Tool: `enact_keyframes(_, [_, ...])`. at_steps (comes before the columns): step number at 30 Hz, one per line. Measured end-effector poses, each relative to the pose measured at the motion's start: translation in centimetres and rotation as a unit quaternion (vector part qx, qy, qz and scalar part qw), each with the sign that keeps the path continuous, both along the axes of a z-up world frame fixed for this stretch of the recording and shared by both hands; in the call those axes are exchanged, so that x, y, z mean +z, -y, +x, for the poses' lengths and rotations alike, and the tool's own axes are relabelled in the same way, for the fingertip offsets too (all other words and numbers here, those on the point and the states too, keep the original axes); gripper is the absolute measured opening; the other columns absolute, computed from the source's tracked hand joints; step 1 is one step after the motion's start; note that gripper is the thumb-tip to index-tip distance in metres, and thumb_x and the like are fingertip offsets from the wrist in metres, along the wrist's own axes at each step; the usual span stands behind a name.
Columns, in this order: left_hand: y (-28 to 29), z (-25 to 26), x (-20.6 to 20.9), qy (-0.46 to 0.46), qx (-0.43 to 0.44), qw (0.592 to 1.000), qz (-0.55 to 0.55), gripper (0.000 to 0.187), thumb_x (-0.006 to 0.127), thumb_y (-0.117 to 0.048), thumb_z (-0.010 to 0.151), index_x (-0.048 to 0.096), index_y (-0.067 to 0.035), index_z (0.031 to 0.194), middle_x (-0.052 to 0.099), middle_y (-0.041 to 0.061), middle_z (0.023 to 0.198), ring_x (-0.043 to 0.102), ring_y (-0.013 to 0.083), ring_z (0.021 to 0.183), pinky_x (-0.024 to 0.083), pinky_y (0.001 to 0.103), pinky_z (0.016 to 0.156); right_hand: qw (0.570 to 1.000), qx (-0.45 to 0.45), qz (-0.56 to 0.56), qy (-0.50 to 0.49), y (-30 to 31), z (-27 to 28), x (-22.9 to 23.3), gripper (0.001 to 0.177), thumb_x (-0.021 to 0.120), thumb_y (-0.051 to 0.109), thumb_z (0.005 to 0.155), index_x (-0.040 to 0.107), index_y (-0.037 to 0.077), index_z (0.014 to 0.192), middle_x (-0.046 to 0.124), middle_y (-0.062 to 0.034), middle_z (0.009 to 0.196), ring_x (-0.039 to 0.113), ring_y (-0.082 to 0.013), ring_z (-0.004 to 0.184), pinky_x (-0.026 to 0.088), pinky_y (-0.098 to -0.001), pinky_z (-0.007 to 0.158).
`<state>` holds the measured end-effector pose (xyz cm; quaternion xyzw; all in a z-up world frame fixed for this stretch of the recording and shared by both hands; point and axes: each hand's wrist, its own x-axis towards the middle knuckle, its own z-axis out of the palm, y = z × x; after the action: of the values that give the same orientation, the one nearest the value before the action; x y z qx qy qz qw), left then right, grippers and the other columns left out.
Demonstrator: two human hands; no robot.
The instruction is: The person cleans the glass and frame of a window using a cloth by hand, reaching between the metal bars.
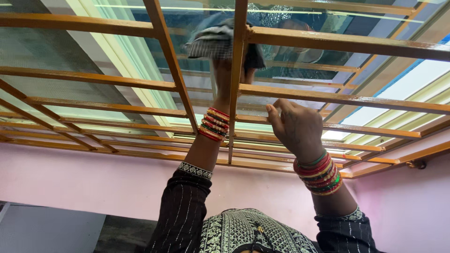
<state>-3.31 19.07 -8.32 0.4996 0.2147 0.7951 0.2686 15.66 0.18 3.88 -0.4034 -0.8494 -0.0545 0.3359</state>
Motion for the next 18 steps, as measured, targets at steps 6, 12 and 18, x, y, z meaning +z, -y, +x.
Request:
enact_keyframes(6, [-1.1,-5.5,2.3,0.038,0.486,0.857,-0.168,0.081,0.037,-0.06,0.11,0.015,-0.003,0.163,0.031,0.027,0.157,0.032,0.0391,0.144,0.024,0.058,0.125,0.997,0.045,0.015,0.067,-3.4,0.3,0.5,0.037,0.068,0.038,0.099,0.069,0.002,0.106,0.067,-0.0147,0.078,0.065,-0.0292,0.069,0.051,-0.0409,0.062])
enact_keyframes(12, [1.9,-0.4,3.0,-0.28,0.575,0.769,-0.015,0.078,0.039,-0.06,0.111,0.013,-0.011,0.166,0.009,0.016,0.174,0.003,0.0347,0.161,0.001,0.061,0.131,0.976,0.18,0.104,0.071,-4.7,-0.6,0.1,0.039,0.07,0.033,0.1,0.063,-0.001,0.118,0.063,-0.0186,0.109,0.062,-0.0348,0.096,0.051,-0.0428,0.079])
enact_keyframes(18, [2.8,-0.8,6.0,-0.303,0.564,0.768,-0.017,0.082,0.048,-0.065,0.108,0.016,-0.018,0.167,0.005,0.012,0.171,0.003,0.0329,0.161,0.003,0.059,0.131,0.991,0.105,0.079,0.027,-3.9,-0.3,0.5,0.028,0.072,0.028,0.1,0.065,0.003,0.111,0.066,-0.013,0.103,0.064,-0.0315,0.094,0.05,-0.0431,0.083])
